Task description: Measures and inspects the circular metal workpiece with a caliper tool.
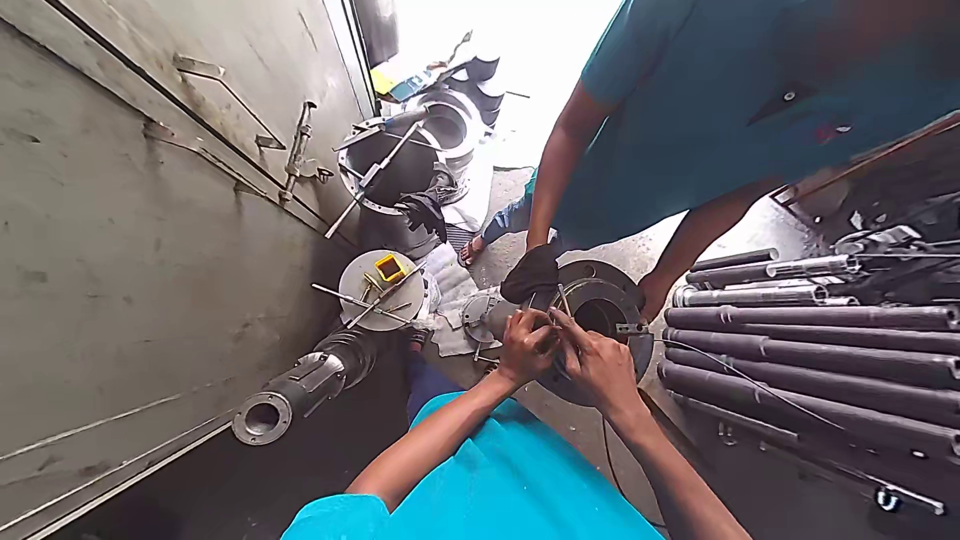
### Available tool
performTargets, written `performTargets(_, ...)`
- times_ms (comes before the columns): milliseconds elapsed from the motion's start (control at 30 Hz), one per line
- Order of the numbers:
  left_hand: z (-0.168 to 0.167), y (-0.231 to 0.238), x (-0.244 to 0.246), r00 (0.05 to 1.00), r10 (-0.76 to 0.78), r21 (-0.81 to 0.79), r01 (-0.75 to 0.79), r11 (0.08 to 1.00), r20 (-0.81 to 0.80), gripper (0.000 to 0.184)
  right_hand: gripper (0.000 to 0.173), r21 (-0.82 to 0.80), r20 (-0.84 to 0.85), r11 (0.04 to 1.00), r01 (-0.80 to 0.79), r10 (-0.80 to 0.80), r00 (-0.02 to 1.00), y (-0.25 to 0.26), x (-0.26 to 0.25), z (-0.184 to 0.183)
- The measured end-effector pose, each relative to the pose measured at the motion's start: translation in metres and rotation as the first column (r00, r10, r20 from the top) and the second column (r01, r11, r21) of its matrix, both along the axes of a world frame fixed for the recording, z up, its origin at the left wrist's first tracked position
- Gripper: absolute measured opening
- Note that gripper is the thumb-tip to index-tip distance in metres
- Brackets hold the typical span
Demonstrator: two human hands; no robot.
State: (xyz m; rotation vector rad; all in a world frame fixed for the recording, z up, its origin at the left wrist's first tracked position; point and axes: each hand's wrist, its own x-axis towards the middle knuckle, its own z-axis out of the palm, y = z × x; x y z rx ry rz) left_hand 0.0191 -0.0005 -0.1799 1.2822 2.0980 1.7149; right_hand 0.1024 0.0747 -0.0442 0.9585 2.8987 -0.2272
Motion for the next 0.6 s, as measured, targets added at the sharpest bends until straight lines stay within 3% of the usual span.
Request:
performTargets(267, 0.002, 0.001, 0.0, 1.0, 0.006, 0.006, -0.006, 1.0, 0.009, 0.014, 0.042, -0.137, 0.119, 0.974, 0.182, -0.166, 0.979, -0.002, -0.014, 0.011)
performTargets(400, 0.008, -0.004, -0.005, 0.999, -0.04, -0.02, 0.041, 0.999, 0.024, 0.018, 0.045, -0.256, 0.054, 0.964, 0.071, -0.059, 0.997, 0.019, -0.001, 0.016)
performTargets(533, 0.034, -0.038, -0.011, 0.987, -0.012, -0.061, 0.022, 0.998, 0.159, 0.026, 0.04, -0.162, -0.165, 0.986, -0.029, 0.002, 0.986, 0.047, 0.016, 0.03)
performTargets(600, 0.058, -0.057, -0.008, 0.951, -0.097, -0.18, 0.155, 0.972, 0.294, 0.036, 0.037, -0.134, -0.259, 0.98, -0.147, 0.109, 0.96, 0.064, 0.013, 0.034)
